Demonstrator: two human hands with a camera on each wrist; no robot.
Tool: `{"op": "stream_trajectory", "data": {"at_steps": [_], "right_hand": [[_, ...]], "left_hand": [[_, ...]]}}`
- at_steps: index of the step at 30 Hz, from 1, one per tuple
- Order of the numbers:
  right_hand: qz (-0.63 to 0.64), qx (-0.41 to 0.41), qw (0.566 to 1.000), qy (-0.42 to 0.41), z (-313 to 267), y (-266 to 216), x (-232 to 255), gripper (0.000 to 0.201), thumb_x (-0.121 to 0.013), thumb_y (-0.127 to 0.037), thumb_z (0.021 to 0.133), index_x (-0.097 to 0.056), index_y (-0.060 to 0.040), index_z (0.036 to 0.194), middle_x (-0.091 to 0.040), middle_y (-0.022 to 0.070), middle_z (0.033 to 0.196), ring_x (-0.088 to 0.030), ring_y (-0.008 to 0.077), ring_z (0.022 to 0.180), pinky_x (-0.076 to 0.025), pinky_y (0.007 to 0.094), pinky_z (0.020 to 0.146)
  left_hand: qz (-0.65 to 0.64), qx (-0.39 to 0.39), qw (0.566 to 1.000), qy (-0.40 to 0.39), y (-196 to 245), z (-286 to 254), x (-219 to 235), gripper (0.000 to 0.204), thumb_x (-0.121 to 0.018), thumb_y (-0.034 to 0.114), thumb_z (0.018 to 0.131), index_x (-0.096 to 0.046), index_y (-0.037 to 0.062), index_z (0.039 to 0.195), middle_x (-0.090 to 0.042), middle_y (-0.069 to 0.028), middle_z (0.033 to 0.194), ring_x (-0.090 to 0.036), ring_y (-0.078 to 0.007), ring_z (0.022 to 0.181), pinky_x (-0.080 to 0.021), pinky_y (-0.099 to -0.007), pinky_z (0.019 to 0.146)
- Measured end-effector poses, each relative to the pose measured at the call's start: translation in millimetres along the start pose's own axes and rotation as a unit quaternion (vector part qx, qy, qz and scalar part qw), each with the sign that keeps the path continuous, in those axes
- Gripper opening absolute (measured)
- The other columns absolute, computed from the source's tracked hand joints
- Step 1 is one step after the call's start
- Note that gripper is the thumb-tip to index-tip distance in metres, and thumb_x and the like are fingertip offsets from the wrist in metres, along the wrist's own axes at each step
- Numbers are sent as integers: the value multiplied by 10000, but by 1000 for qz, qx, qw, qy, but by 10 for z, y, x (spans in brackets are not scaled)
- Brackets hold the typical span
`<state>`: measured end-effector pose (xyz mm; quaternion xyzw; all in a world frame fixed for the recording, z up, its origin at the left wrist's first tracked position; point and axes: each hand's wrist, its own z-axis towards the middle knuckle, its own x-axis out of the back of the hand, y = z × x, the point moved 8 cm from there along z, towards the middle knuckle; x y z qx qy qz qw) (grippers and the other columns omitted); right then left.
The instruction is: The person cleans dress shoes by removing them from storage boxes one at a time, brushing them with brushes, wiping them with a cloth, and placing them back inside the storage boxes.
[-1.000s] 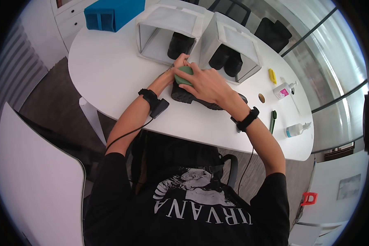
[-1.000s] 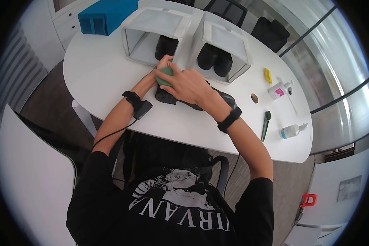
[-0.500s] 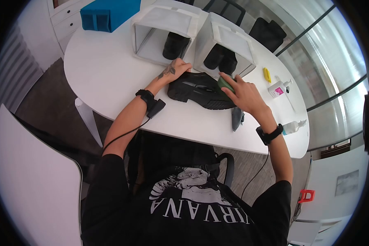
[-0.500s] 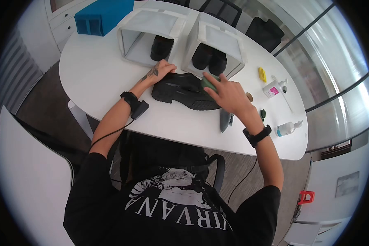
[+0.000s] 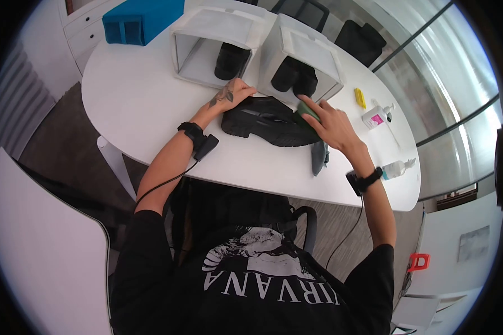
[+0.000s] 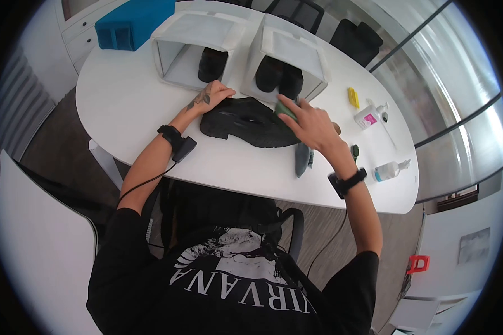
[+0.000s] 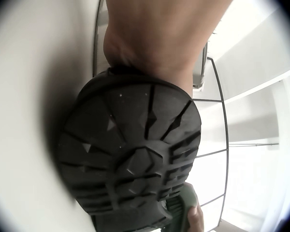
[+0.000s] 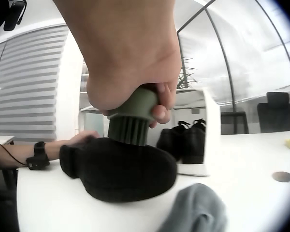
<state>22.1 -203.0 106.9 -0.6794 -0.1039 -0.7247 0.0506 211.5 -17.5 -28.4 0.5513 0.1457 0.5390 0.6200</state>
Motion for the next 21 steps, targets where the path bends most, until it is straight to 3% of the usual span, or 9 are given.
{"op": "stream_trajectory", "data": {"at_steps": [1, 3, 10, 12, 13, 16, 18, 20, 21], "right_hand": [[4, -4, 1000, 2, 86, -101, 10, 531, -454, -494, 1093, -491, -239, 1557, -640, 239, 1007, -677, 450, 799, -548, 507, 762], [-35, 69, 997, 24, 257, -419, 14, 521, -458, -508, 1088, -522, -233, 1526, -650, 244, 1028, -689, 422, 756, -566, 486, 722], [-46, 142, 987, 51, 698, -885, -182, 525, -461, -513, 1087, -517, -237, 1529, -663, 240, 1051, -700, 386, 717, -573, 454, 679], [-27, 143, 986, 75, 724, -931, -213, 538, -469, -520, 1082, -501, -238, 1539, -668, 233, 1044, -695, 382, 703, -570, 453, 666], [-36, 159, 983, 83, 737, -972, -242, 542, -465, -527, 1083, -489, -258, 1553, -653, 236, 1077, -690, 384, 701, -576, 449, 662], [-48, 181, 978, 93, 702, -944, -209, 548, -475, -530, 1081, -478, -276, 1567, -636, 236, 1109, -684, 376, 691, -579, 438, 648], [-52, 190, 977, 86, 592, -853, -185, 550, -489, -526, 1077, -480, -275, 1566, -634, 233, 1107, -681, 366, 682, -576, 432, 639], [-71, 211, 973, 64, 397, -747, -125, 557, -509, -519, 1074, -468, -282, 1576, -628, 219, 1106, -673, 342, 656, -571, 425, 628], [-72, 210, 973, 64, 307, -699, -95, 557, -509, -519, 1074, -468, -282, 1576, -628, 219, 1106, -673, 342, 656, -571, 425, 628]], "left_hand": [[3, -1, 1000, -5, 15, 2, -4, 529, -686, 353, 931, -509, -121, 777, -294, -79, 620, -355, -113, 597, -357, -378, 559], [29, 20, 999, -13, -2, 2, 17, 524, -640, 388, 939, -654, -128, 852, -516, -257, 645, -536, -290, 596, -481, -409, 679], [45, -16, 998, -29, -86, -5, -52, 464, -512, 329, 1026, -685, -99, 972, -688, -285, 864, -686, -383, 840, -504, -431, 803], [80, -33, 994, 66, -99, -98, 57, 410, -466, 288, 1068, -673, -62, 1124, -675, -286, 995, -671, -407, 988, -506, -447, 865], [89, -63, 994, 31, -226, -101, 26, 381, -439, 273, 1096, -663, 1, 1243, -656, -268, 1101, -643, -419, 1089, -509, -459, 915], [80, -79, 993, 27, -385, -55, -4, 351, -434, 247, 1104, -664, 59, 1291, -648, -238, 1136, -625, -428, 1105, -514, -460, 935], [162, -131, 978, -6, -243, -16, -35, 373, -475, 291, 1087, -689, 18, 1225, -687, -207, 1093, -668, -369, 1053, -523, -427, 920], [-133, 82, 988, -12, -325, -10, -88, 440, -493, 374, 1072, -713, -7, 1087, -680, -112, 1026, -650, -190, 969, -487, -319, 895], [-134, 82, 987, -13, -308, 6, -77, 440, -493, 374, 1072, -713, -7, 1087, -680, -112, 1026, -650, -190, 969, -487, -319, 895]]}}
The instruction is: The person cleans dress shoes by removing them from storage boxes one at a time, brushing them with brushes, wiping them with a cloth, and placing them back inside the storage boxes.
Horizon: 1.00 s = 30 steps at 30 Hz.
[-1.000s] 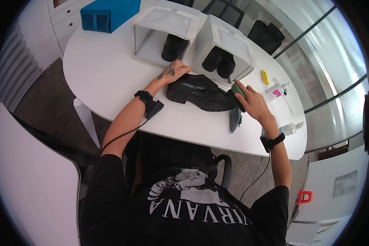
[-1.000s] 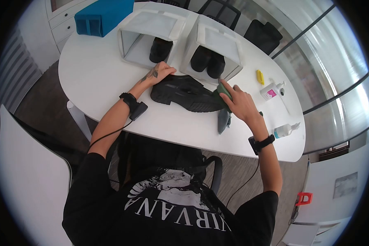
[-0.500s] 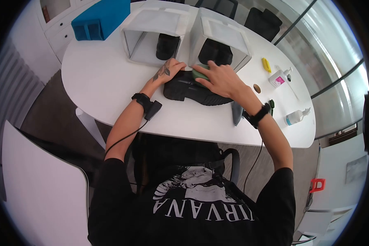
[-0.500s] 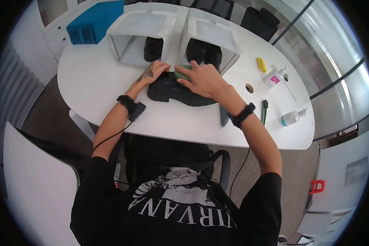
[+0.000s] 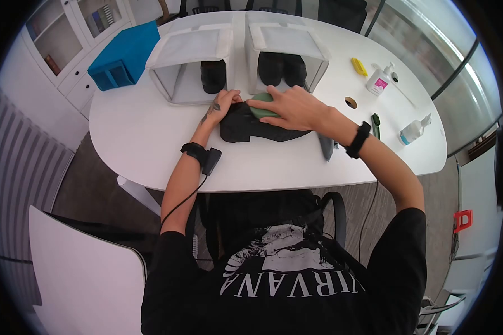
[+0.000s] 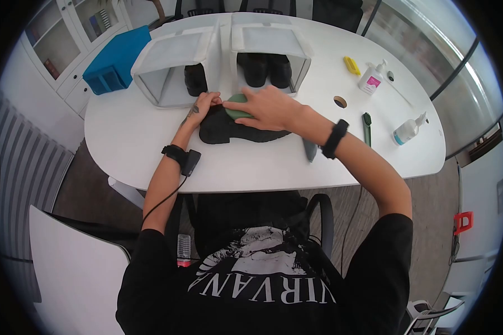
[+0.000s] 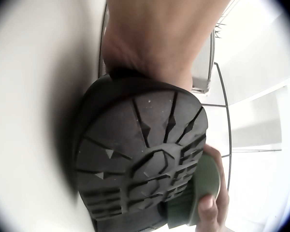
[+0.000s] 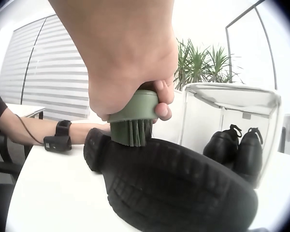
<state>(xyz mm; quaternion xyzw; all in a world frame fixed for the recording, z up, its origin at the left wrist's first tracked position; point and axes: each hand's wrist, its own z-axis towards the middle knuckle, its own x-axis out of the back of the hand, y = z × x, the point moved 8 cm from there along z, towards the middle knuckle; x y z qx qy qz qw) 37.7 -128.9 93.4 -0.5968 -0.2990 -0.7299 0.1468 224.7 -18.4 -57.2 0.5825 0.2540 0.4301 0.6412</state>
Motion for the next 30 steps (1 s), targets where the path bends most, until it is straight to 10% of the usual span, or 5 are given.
{"op": "stream_trajectory", "data": {"at_steps": [5, 14, 25, 27, 30], "right_hand": [[-20, -51, 998, -35, -354, 135, 97, 550, -535, -497, 1066, -467, -289, 1570, -624, 197, 1085, -692, 323, 679, -578, 408, 657], [106, -243, 962, -69, -1041, 592, 66, 574, -458, -531, 1089, -424, -274, 1602, -623, 199, 1015, -691, 375, 776, -553, 467, 759], [326, -310, 893, 11, -1706, 329, -104, 602, -405, -551, 1091, -417, -207, 1584, -686, 242, 1135, -681, 452, 1044, -528, 495, 932], [298, -320, 899, -24, -1731, 193, -201, 603, -415, -549, 1089, -416, -203, 1583, -681, 243, 1101, -684, 453, 998, -539, 503, 894], [271, -329, 903, -56, -1703, 41, -362, 608, -432, -546, 1086, -416, -197, 1584, -666, 239, 1027, -684, 452, 912, -553, 515, 821]], "left_hand": [[10, -3, 999, -48, 6, 75, -48, 534, -562, 428, 1016, -689, -22, 759, -631, -3, 679, -581, -108, 700, -463, -264, 721], [178, -4, 980, -85, 466, -98, -133, 544, -801, 464, 914, -668, 8, 649, -534, 39, 559, -434, -83, 545, -385, -294, 548], [344, -124, 914, -176, 1686, -710, -517, 353, -906, 327, 784, -781, 6, 862, -717, -123, 752, -618, -259, 635, -505, -354, 672], [417, -410, 795, -163, 1743, -933, -493, 361, -801, 348, 894, -734, 0, 963, -680, -144, 716, -652, -337, 724, -527, -383, 762], [431, -367, 810, -154, 1637, -1016, -475, 347, -776, 341, 917, -733, 4, 988, -682, -149, 775, -651, -343, 784, -517, -392, 796]]}}
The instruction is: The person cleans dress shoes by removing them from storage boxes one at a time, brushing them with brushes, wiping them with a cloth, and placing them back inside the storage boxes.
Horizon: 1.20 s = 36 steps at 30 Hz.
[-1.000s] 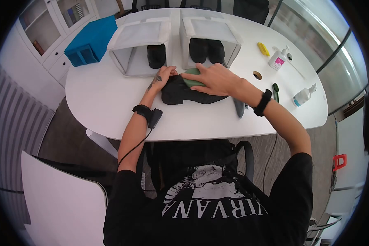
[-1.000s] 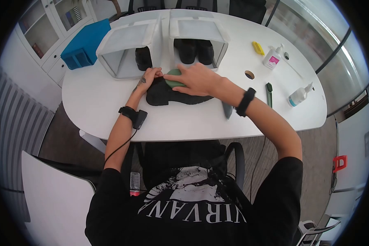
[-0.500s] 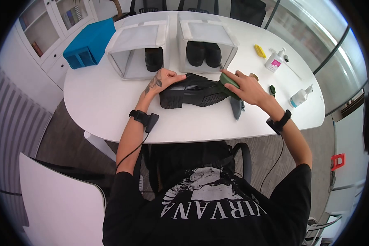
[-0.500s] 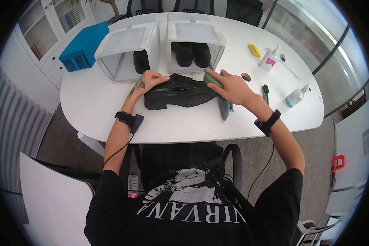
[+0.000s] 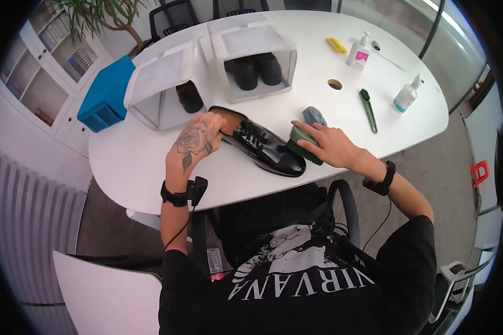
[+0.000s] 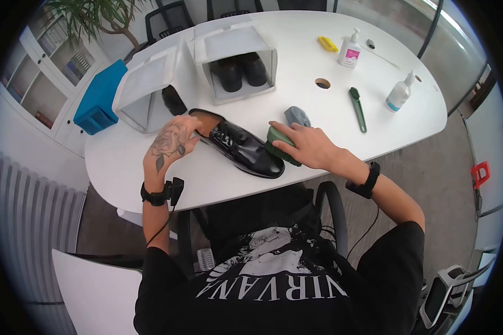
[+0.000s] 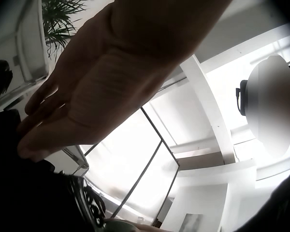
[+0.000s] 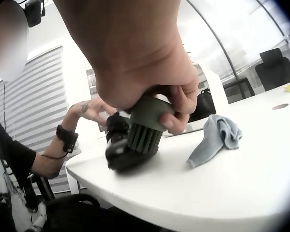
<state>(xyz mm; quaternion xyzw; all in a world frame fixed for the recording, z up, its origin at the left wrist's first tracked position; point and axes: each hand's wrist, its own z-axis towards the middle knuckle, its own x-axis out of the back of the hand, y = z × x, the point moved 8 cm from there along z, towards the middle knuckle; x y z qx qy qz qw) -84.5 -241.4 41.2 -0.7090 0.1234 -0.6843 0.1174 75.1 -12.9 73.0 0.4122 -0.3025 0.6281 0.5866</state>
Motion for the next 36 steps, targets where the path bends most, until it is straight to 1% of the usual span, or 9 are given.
{"op": "stream_trajectory", "data": {"at_steps": [7, 10, 13, 21, 24, 27, 30, 33, 36], "right_hand": [[3, 6, 997, 78, 119, -442, -28, 584, -458, -517, 1087, -453, -185, 1568, -658, 252, 993, -691, 464, 794, -568, 533, 725], [-56, 1, 994, 91, 279, -558, -107, 583, -458, -500, 1089, -486, -120, 1531, -682, 273, 1000, -710, 453, 792, -574, 522, 731], [-59, 16, 994, 95, 489, -567, -132, 553, -459, -494, 1090, -540, -104, 1473, -699, 270, 983, -712, 457, 795, -577, 521, 739], [-46, 10, 988, 145, 481, -487, -96, 536, -510, -472, 1070, -571, -79, 1429, -697, 276, 890, -710, 450, 761, -572, 505, 676], [-71, 27, 991, 113, 55, -644, -41, 565, -528, -475, 1061, -547, -74, 1459, -679, 279, 919, -702, 440, 713, -559, 497, 635], [-62, 16, 997, 51, -224, -737, -59, 571, -528, -471, 1065, -505, -118, 1513, -661, 262, 943, -692, 446, 726, -557, 502, 660], [-4, -2, 1000, 19, -286, -630, -75, 574, -518, -463, 1073, -455, -189, 1573, -647, 230, 957, -684, 450, 760, -559, 505, 709], [78, -17, 996, 26, -295, -492, -25, 576, -491, -459, 1084, -412, -235, 1609, -638, 208, 967, -678, 443, 799, -556, 503, 756], [74, -28, 981, 177, -234, -415, 218, 582, -528, -476, 1066, -460, -190, 1568, -640, 221, 930, -674, 465, 753, -558, 507, 676]], "left_hand": [[5, 137, 991, 0, 144, 9, -189, 315, -702, 320, 988, -728, 15, 1062, -686, -164, 952, -648, -360, 961, -487, -421, 899], [-51, 288, 952, -94, 94, 213, -461, 485, -525, 452, 1071, -690, 4, 986, -674, -220, 858, -658, -408, 879, -492, -457, 805], [-81, 279, 957, 3, -68, 147, -597, 485, -539, 442, 1066, -699, -1, 949, -661, -220, 766, -667, -411, 774, -491, -455, 721], [-101, 290, 952, -20, -87, 156, -604, 477, -595, 429, 1031, -696, -23, 916, -644, -210, 723, -651, -397, 693, -469, -440, 656], [-98, 260, 961, 13, -150, 177, -594, 454, -646, 407, 1008, -679, -34, 908, -571, -197, 665, -620, -304, 619, -453, -393, 631], [-139, 253, 953, -88, -190, 308, -679, 391, -696, 347, 997, -673, -33, 909, -564, -99, 667, -533, -149, 642, -435, -324, 636], [-338, 198, 909, -142, -46, 487, -776, 281, -711, 256, 1008, -704, -25, 996, -645, 57, 885, -514, -54, 799, -440, -252, 723], [-504, 168, 844, -72, -115, 470, -836, 263, -722, 238, 996, -706, -19, 1050, -676, 36, 943, -569, -48, 864, -456, -228, 790], [-537, 217, 815, -37, -366, 324, -1015, 333, -644, 306, 1035, -701, -16, 1101, -689, 29, 1032, -603, -81, 940, -474, -257, 863]]}}
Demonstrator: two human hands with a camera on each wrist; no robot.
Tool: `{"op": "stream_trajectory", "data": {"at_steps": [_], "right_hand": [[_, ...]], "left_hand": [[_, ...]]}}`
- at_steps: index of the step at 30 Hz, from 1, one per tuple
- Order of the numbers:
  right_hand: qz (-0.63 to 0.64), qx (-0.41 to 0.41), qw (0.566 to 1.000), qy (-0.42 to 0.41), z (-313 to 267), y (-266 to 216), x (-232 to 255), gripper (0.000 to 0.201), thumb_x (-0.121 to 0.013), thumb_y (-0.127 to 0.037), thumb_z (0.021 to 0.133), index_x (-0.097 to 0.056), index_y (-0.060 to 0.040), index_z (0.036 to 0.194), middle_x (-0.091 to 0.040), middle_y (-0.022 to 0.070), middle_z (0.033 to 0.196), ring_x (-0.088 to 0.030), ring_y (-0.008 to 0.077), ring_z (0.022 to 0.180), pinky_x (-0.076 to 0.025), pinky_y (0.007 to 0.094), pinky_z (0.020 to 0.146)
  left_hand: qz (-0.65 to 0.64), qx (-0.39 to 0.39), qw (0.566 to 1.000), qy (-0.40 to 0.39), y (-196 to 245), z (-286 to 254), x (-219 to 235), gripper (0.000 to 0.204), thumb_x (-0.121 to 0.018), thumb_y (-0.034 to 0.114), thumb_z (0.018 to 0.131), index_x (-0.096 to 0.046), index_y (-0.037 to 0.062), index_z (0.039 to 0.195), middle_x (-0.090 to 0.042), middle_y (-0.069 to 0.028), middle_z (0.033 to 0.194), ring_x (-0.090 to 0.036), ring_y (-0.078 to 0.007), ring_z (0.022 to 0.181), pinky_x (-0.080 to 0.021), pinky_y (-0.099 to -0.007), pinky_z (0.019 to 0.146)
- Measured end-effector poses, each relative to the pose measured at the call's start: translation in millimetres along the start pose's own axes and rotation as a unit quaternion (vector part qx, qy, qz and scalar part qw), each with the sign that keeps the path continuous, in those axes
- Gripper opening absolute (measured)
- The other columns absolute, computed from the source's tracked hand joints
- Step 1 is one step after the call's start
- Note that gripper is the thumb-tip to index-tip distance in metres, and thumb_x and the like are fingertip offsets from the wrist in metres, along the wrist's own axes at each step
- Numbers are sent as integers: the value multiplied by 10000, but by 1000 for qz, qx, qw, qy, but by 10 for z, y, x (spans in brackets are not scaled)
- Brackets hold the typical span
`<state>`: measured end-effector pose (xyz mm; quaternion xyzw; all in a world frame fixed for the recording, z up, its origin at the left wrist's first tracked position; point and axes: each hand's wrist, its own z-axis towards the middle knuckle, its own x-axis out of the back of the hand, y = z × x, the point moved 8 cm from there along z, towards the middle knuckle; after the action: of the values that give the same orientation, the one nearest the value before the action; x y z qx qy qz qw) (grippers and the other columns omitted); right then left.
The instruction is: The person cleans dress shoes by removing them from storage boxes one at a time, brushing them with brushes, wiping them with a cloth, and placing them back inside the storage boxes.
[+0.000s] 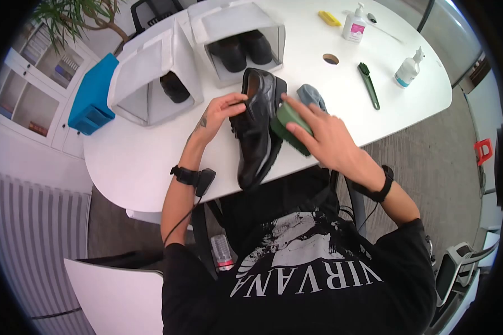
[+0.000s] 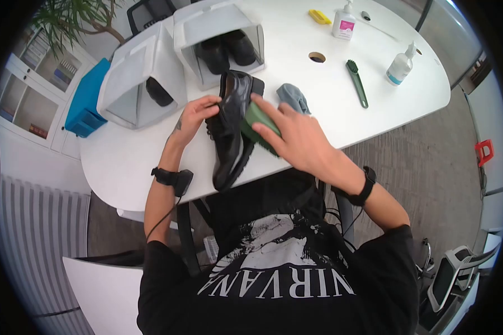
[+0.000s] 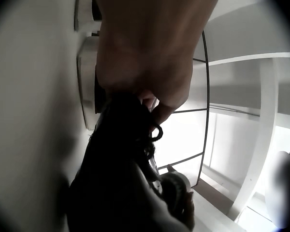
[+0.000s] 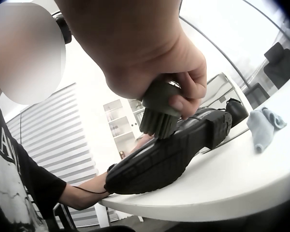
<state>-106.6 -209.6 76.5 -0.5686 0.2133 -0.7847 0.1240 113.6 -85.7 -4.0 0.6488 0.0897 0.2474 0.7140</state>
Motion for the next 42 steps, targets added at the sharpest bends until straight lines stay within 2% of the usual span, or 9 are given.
{"op": "stream_trajectory", "data": {"at_steps": [6, 13, 15, 18, 28, 29, 31, 41, 42], "right_hand": [[-75, 25, 997, 24, 480, -150, -302, 612, -514, -493, 1076, -457, -140, 1573, -662, 251, 983, -685, 457, 693, -566, 500, 624], [-177, 99, 978, 55, 1047, -476, -319, 571, -530, -476, 1067, -547, -95, 1493, -694, 236, 889, -707, 418, 677, -580, 475, 612], [-251, 80, 964, 35, 1280, -402, -560, 553, -535, -445, 1062, -577, -46, 1442, -713, 216, 821, -717, 404, 684, -587, 460, 615], [-269, 95, 957, 43, 1679, -300, -785, 482, -510, -447, 1070, -620, -42, 1307, -732, 223, 812, -735, 423, 754, -600, 497, 654], [-325, 90, 940, 39, 1674, -468, -768, 406, -568, -423, 1032, -670, -50, 1156, -752, 175, 806, -769, 340, 789, -614, 438, 662], [-336, 117, 932, 69, 1544, -575, -758, 398, -576, -426, 1028, -666, -64, 1165, -745, 168, 781, -767, 339, 767, -612, 437, 646], [-347, 135, 925, 77, 1406, -663, -770, 399, -577, -429, 1027, -665, -71, 1177, -739, 168, 768, -766, 342, 763, -610, 435, 639], [-294, 54, 954, -10, 2233, -168, -994, 446, -525, -444, 1024, -697, -56, 1163, -766, 197, 892, -758, 405, 855, -599, 498, 783], [-288, 60, 956, -13, 2239, -169, -1033, 459, -535, -434, 1024, -664, -54, 1246, -738, 259, 1005, -730, 447, 945, -589, 518, 833]], "left_hand": [[115, 61, 966, 224, -783, 2, 290, 649, -470, 475, 1097, -485, -92, 783, -399, -110, 650, -400, -149, 695, -407, -412, 661], [184, 69, 954, 226, -805, -33, 289, 626, -436, 446, 1108, -596, -126, 910, -617, -322, 798, -662, -386, 807, -471, -474, 771], [282, -172, 892, 309, -530, -159, 228, 466, -429, 326, 1108, -609, -103, 1084, -678, -342, 987, -647, -493, 979, -494, -493, 858], [112, -33, 963, 244, -982, 56, 375, 328, -434, 214, 1089, -570, -58, 1212, -684, -324, 1053, -642, -490, 991, -501, -507, 905], [221, 31, 952, 209, -656, 11, 270, 269, -472, 137, 1049, -578, -38, 1223, -686, -300, 1055, -640, -489, 1032, -509, -534, 902], [216, 30, 951, 219, -811, 65, 283, 269, -472, 137, 1049, -578, -38, 1223, -686, -300, 1055, -640, -489, 1032, -509, -534, 902], [219, -221, 877, 366, -658, -68, 314, 585, -378, 394, 1080, -566, -131, 902, -622, -217, 767, -553, -270, 753, -460, -389, 802], [178, -112, 934, 288, -652, -40, 354, 594, -360, 392, 1085, -556, -149, 938, -626, -217, 766, -547, -316, 723, -460, -408, 790], [247, -80, 935, 244, -711, 3, 316, 355, -442, 235, 1057, -558, -98, 1100, -654, -249, 911, -594, -396, 862, -492, -467, 830]]}}
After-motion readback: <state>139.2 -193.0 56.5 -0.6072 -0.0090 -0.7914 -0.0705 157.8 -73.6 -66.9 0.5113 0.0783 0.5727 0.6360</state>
